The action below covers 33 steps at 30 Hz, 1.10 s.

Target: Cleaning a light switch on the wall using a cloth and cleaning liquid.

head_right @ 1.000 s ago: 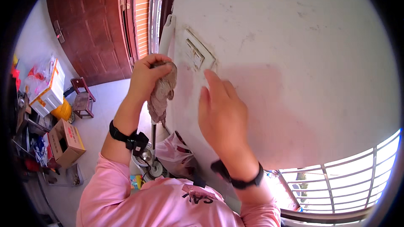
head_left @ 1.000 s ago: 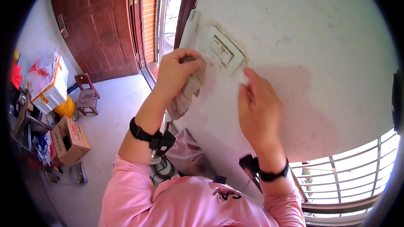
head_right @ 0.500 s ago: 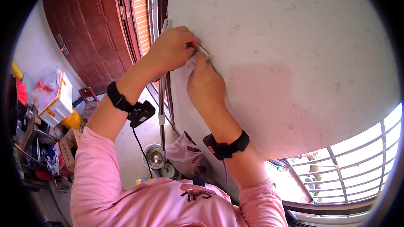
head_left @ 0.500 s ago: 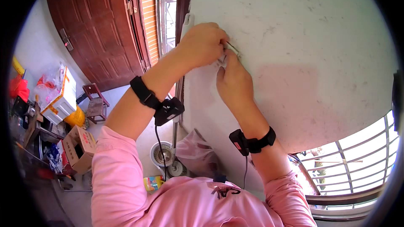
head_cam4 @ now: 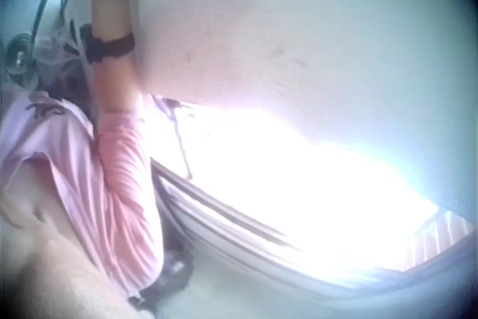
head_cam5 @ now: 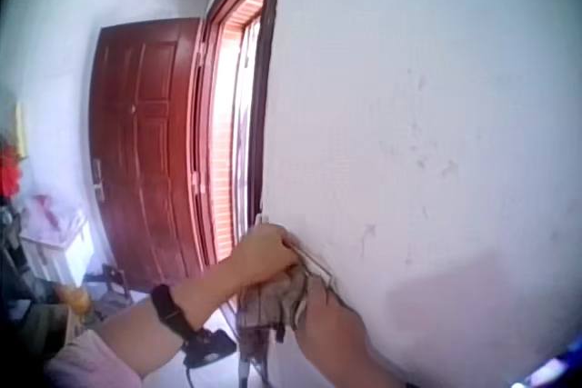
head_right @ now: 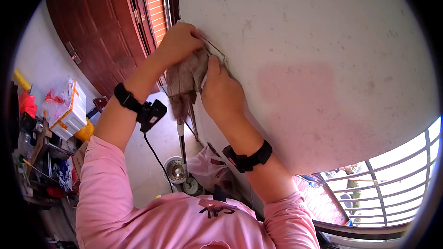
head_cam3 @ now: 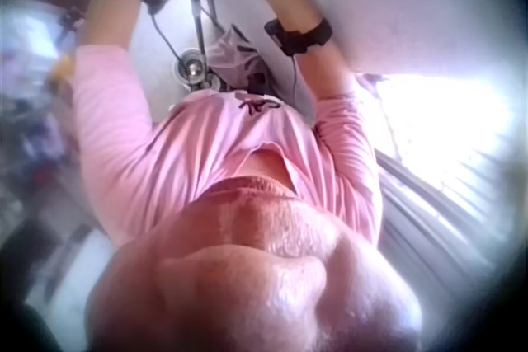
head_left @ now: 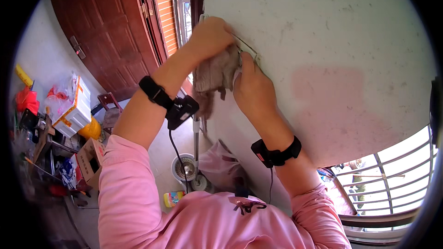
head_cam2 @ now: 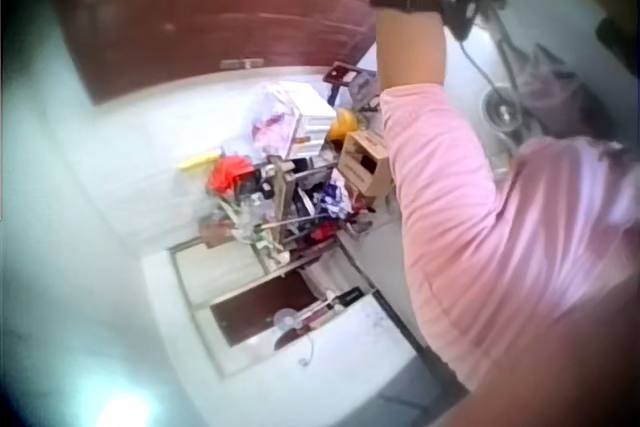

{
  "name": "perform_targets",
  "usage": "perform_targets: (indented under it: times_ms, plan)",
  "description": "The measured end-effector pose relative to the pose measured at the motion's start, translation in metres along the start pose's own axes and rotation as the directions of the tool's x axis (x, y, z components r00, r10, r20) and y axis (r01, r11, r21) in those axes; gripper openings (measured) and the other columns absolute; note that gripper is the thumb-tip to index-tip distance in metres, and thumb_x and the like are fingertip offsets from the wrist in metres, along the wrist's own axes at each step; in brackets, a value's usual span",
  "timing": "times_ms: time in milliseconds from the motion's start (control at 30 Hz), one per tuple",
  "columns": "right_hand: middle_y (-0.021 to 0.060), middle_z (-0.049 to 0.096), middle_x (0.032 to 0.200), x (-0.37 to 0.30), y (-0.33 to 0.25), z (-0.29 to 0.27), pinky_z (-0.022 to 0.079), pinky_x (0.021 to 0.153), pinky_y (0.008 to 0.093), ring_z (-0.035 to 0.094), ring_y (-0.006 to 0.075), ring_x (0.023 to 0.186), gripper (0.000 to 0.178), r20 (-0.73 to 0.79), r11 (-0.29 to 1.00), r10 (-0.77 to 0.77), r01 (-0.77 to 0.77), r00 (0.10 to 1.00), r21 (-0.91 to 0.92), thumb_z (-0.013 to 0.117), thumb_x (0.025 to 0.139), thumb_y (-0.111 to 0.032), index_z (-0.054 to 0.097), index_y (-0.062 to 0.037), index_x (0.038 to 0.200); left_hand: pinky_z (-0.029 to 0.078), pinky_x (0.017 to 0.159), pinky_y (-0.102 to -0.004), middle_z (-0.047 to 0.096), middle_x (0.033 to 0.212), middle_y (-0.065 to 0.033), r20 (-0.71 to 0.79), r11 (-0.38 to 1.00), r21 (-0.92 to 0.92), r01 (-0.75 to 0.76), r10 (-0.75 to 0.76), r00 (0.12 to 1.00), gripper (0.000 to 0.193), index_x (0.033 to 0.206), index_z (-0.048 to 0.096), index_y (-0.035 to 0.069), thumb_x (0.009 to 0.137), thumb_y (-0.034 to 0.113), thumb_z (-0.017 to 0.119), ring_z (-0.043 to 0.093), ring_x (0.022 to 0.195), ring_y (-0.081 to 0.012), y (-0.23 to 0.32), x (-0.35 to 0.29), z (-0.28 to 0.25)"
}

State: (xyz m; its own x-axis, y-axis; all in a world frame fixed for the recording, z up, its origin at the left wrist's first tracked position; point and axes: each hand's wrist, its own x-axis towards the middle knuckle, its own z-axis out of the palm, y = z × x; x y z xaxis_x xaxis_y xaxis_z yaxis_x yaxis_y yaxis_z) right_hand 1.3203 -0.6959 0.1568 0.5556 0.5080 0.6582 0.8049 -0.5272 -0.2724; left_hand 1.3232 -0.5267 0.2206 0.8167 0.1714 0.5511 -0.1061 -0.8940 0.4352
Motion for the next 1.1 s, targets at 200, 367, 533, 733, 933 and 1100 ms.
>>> perform_targets:
  times_ms: [200, 367, 533, 733, 933, 1100]
  plan:
    - [0.0199, 0.06, 0.092, -0.006, 0.0, -0.004, 0.05, 0.064, 0.0465, 0.061, 0.0396, 0.077, 0.035, -0.086, 0.996, -0.021, 0.027, 0.996, 0.08, 0.052, 0.078, -0.005, 0.046, -0.0009, 0.112, 0.047, 0.066, -0.0324, 0.062, 0.075, -0.0127, -0.118, 0.967, -0.06, 0.249, -0.255, 0.96, 0.022, 0.075, 0.063, -0.002, 0.068, 0.018, 0.067, 0.06, 0.068, -0.022, -0.044, -0.006, -0.011]
    - [0.0144, 0.06, 0.082, -0.038, -0.003, -0.034, 0.049, 0.061, 0.0376, 0.06, 0.031, 0.068, 0.012, -0.073, 0.941, 0.042, -0.015, 0.996, 0.339, 0.056, 0.078, -0.004, 0.058, -0.0015, 0.09, 0.045, 0.065, -0.0278, 0.06, 0.073, -0.007, -0.342, 0.851, -0.488, 0.197, -0.394, 0.853, 0.017, 0.08, 0.06, -0.001, 0.075, 0.015, 0.064, 0.055, 0.069, -0.014, -0.019, -0.027, 0.019]
    - [0.0092, 0.055, 0.072, -0.089, 0.0, -0.083, 0.043, 0.053, 0.0251, 0.054, 0.0151, 0.057, 0.015, -0.087, 0.885, 0.146, -0.091, 0.985, 0.457, 0.057, 0.077, 0.006, 0.06, -0.0015, 0.09, 0.045, 0.065, -0.0325, 0.056, 0.073, -0.0113, -0.47, 0.893, -0.439, 0.097, -0.32, 0.823, 0.018, 0.089, 0.051, 0.001, 0.083, 0.016, 0.059, 0.054, 0.067, -0.0223, 0.007, -0.047, 0.088]
    - [0.0071, 0.057, 0.07, -0.13, 0.028, -0.109, 0.042, 0.052, 0.0233, 0.053, 0.0118, 0.056, 0.011, -0.111, 0.923, 0.205, -0.154, 0.972, 0.353, 0.057, 0.077, 0.008, 0.06, 0.001, 0.086, 0.044, 0.065, -0.0273, 0.056, 0.074, -0.0041, -0.15, 0.73, -0.588, 0.348, -0.521, 0.84, 0.012, 0.088, 0.053, 0.003, 0.08, 0.009, 0.061, 0.054, 0.069, -0.0135, -0.027, -0.114, 0.133]
    - [0.0076, 0.057, 0.07, -0.086, 0.001, -0.092, 0.044, 0.056, 0.0274, 0.053, 0.0158, 0.058, 0.034, 0.095, 0.879, 0.222, -0.242, 0.97, 0.412, 0.058, 0.079, 0.001, 0.055, -0.0012, 0.113, 0.045, 0.066, -0.0246, 0.061, 0.078, -0.0038, -0.291, 0.652, -0.745, 0.143, -0.511, 0.809, 0.018, 0.091, 0.062, 0.001, 0.076, 0.009, 0.066, 0.056, 0.071, -0.0109, -0.002, -0.068, 0.072]
    - [0.015, 0.059, 0.076, -0.013, -0.007, -0.046, 0.048, 0.062, 0.0396, 0.058, 0.032, 0.067, 0.055, 0.256, 0.89, 0.193, -0.279, 0.947, 0.361, 0.055, 0.08, -0.008, 0.037, -0.0052, 0.133, 0.046, 0.067, -0.0262, 0.064, 0.077, -0.0069, -0.203, 0.664, -0.726, 0.176, -0.452, 0.869, 0.017, 0.086, 0.065, -0.001, 0.074, 0.012, 0.066, 0.058, 0.07, -0.0135, -0.001, -0.054, 0.066]
